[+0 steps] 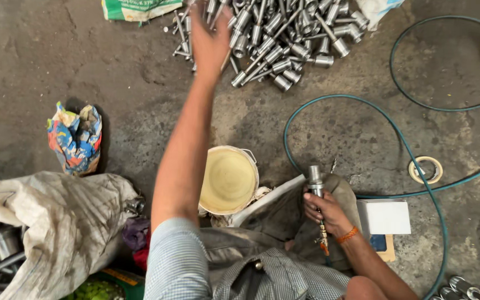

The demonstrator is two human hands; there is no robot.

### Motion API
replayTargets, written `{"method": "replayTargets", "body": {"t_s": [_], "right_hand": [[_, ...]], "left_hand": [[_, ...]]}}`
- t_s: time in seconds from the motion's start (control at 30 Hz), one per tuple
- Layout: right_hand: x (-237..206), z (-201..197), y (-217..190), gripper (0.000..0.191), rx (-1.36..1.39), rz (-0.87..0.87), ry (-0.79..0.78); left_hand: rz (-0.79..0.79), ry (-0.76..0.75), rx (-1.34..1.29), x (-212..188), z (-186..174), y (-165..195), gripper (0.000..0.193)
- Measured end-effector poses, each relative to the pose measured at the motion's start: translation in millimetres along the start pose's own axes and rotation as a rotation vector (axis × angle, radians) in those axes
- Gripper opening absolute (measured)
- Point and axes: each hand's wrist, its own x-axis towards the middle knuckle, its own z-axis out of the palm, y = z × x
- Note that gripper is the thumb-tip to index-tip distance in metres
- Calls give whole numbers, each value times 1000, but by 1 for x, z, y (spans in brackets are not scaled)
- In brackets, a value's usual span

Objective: The person sits on the floor and repeatedly cleans cylindrical metal parts using a handheld pneumatic tool. They pick up each part, apply the tool to its surface, and then place it into a nearby sack. The process is repeated for multiple parts throughout the clip.

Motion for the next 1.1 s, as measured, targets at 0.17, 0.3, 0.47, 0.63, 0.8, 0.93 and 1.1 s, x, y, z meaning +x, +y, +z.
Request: {"method": "replayTargets", "body": {"t_s": [0.17,0.3,0.47,0.63,0.8,0.93,1.1], "right_hand": [[2,-2,0,17,17,-18,-21],[-4,-9,11,23,-96,-60,2],[-1,-22,24,35,-226,-59,-158],[-2,-22,29,35,-187,-2,-78],[-12,-15,29,29,-319,-43,-63],[-8,-14,36,36,-355,-24,-30],[-8,-1,42,33,-359,-7,-35]], "left_hand": [[-405,-406,-101,-181,-53,70,24],[-210,-380,135,-300,-150,137,16],[-577,-107,513,-458,-301,208,23],[-864,341,845,-633,-395,275,14],[-1025,482,1099,-745,-449,310,11],[-922,1053,1035,-777,-527,272,18],[-1120,503,1411,-778,-585,243,39]]}}
